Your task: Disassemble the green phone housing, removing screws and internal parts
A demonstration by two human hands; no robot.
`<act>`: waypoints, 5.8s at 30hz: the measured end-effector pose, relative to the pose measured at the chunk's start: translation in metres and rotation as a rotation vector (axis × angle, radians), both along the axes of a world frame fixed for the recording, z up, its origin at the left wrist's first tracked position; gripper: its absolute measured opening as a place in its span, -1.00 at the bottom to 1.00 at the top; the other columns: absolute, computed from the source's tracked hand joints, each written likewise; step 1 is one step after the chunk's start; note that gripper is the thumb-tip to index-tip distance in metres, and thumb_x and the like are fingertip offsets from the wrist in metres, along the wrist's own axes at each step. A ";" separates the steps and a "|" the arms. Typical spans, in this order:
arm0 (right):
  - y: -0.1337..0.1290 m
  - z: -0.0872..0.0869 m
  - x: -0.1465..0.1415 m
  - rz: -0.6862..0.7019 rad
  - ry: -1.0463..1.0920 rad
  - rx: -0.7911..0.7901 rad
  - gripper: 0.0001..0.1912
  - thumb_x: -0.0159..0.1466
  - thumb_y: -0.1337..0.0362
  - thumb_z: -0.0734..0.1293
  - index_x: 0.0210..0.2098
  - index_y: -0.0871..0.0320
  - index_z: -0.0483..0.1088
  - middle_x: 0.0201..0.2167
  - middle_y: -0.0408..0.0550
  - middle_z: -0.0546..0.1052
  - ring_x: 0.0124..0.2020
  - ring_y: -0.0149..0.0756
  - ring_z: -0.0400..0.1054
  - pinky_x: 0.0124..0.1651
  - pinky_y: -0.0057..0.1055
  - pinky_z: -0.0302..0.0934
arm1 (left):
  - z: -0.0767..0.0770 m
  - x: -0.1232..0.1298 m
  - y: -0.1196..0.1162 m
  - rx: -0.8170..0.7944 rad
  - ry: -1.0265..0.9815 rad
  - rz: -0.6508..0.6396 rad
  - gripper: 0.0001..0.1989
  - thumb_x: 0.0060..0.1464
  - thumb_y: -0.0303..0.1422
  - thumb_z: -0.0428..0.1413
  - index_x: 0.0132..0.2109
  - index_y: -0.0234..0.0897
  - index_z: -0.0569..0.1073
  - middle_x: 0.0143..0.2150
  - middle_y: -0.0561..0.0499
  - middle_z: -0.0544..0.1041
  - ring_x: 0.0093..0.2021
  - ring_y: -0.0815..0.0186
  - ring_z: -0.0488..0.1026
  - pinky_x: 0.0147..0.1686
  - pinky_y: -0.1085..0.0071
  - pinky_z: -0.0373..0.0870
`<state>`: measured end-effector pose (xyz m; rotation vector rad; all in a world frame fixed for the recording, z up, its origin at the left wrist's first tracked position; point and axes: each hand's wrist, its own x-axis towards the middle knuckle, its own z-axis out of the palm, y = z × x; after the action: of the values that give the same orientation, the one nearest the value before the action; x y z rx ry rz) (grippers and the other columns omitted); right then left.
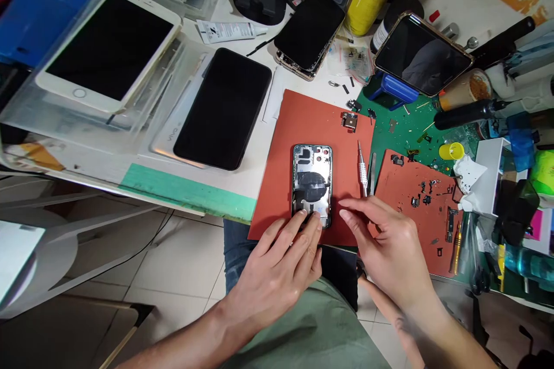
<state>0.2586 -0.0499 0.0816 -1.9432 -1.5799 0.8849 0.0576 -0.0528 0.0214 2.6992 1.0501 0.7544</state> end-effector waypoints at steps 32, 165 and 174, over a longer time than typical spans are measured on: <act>-0.021 -0.025 -0.027 -0.399 0.389 -0.380 -0.66 0.42 -0.06 0.35 -0.19 0.07 0.55 -0.54 -0.13 0.60 -0.55 -0.27 0.51 -0.43 -0.41 0.42 | -0.010 -0.014 0.025 -0.070 -0.065 -0.208 -0.72 0.33 -0.53 0.24 0.15 -0.41 0.58 0.26 -0.12 0.64 0.19 0.12 0.58 0.20 0.15 0.48; -0.022 -0.037 -0.033 -0.370 0.362 -0.236 -0.71 0.40 0.00 0.39 -0.30 0.06 0.49 -0.49 -0.15 0.59 -0.56 -0.32 0.46 -0.46 -0.45 0.36 | -0.007 0.000 -0.035 -0.063 0.154 0.153 -0.38 0.23 -0.52 0.22 0.41 -0.45 0.41 -0.15 -0.14 0.49 -0.13 0.08 0.38 -0.15 0.16 0.24; -0.013 -0.036 -0.036 -0.421 0.307 -0.144 -0.84 0.37 0.28 0.41 -0.38 0.05 0.48 -0.55 -0.27 0.53 -0.56 -0.40 0.44 -0.48 -0.52 0.23 | -0.014 -0.004 -0.014 0.083 0.137 0.030 -0.33 0.38 -0.52 0.12 0.55 -0.47 0.19 -0.41 0.04 0.35 -0.32 0.11 0.33 -0.23 0.19 0.25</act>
<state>0.2228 -0.0630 0.0459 -2.0147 -0.9103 1.0704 0.0541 -0.0670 0.0072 2.8466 1.1148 0.6399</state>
